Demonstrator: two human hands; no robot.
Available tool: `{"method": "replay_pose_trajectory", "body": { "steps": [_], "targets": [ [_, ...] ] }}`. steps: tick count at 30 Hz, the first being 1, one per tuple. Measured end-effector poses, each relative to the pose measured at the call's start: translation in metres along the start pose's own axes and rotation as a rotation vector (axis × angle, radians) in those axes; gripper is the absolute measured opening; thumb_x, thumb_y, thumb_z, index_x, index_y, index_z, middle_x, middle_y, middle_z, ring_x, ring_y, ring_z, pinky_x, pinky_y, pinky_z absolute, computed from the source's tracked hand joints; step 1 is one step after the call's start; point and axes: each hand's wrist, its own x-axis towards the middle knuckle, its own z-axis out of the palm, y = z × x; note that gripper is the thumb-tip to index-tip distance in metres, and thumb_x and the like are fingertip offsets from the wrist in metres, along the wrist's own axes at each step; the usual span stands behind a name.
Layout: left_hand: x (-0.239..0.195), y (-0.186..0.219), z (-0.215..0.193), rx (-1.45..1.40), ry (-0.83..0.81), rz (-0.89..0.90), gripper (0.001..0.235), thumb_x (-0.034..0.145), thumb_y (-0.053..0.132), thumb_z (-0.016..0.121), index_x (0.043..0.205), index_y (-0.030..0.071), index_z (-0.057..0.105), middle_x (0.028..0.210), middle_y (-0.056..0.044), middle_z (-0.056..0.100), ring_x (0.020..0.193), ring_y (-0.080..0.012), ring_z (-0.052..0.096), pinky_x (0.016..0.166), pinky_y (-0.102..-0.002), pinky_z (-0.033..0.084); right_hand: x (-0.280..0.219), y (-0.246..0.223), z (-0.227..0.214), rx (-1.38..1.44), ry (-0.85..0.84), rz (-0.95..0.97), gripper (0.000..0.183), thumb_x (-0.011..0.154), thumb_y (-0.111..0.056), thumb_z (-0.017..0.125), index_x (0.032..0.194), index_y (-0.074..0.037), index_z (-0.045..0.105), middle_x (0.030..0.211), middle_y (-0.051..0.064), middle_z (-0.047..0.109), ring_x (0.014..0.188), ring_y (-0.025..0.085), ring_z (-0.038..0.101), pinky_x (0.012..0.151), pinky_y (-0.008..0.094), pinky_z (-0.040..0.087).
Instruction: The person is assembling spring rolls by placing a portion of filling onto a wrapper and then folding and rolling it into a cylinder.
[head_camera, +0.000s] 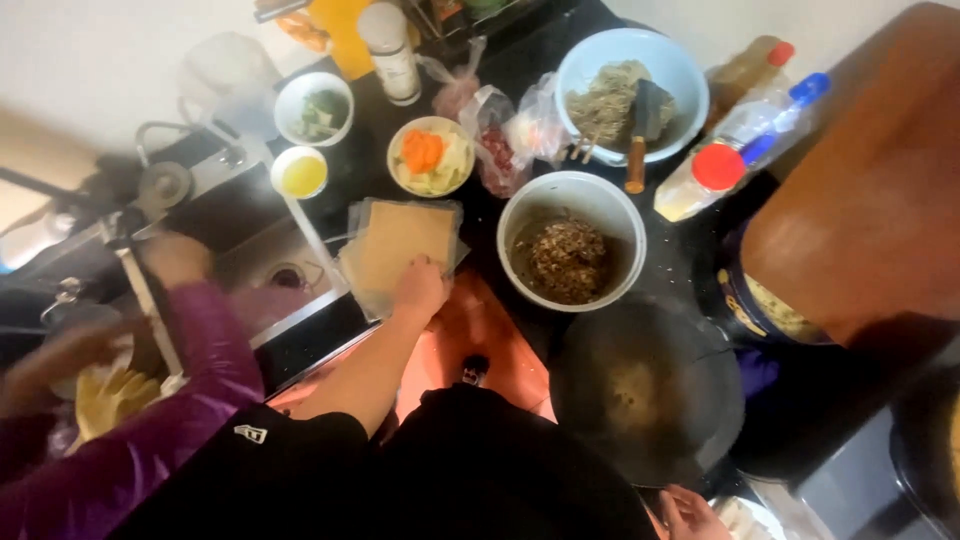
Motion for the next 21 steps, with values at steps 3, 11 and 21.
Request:
{"method": "replay_pose_trajectory", "body": {
  "steps": [3, 11, 21],
  "targets": [
    [-0.002, -0.010, -0.001, -0.088, 0.059, 0.030, 0.045, 0.100, 0.037, 0.054, 0.093, -0.004, 0.071, 0.099, -0.019, 0.059, 0.097, -0.0442, 0.060, 0.082, -0.058, 0.053, 0.012, 0.025, 0.016, 0.329, 0.004, -0.024, 0.024, 0.091, -0.010, 0.080, 0.110, 0.005, 0.077, 0.096, 0.021, 0.078, 0.087, 0.026, 0.072, 0.071, 0.039, 0.060],
    [-0.006, -0.049, -0.068, -0.713, 0.100, -0.670, 0.028, 0.097, 0.021, 0.041, 0.114, 0.008, 0.059, 0.112, -0.014, 0.065, 0.102, -0.0308, 0.062, 0.086, -0.046, 0.049, 0.008, -0.010, -0.003, 0.080, 0.038, -0.092, 0.027, 0.088, -0.024, 0.083, 0.109, -0.006, 0.084, 0.086, 0.013, 0.082, 0.075, 0.021, 0.074, 0.072, 0.029, 0.055],
    [0.017, -0.181, -0.052, 1.111, 0.849, -0.180, 0.005, 0.075, 0.026, 0.066, 0.072, 0.027, 0.069, 0.074, -0.003, 0.060, 0.060, -0.0202, 0.053, 0.051, -0.042, 0.038, -0.011, -0.058, -0.019, -0.220, -0.024, -0.227, 0.026, 0.090, -0.043, 0.070, 0.105, -0.025, 0.082, 0.103, -0.006, 0.085, 0.098, 0.015, 0.077, 0.090, 0.029, 0.054]
  ]
}}
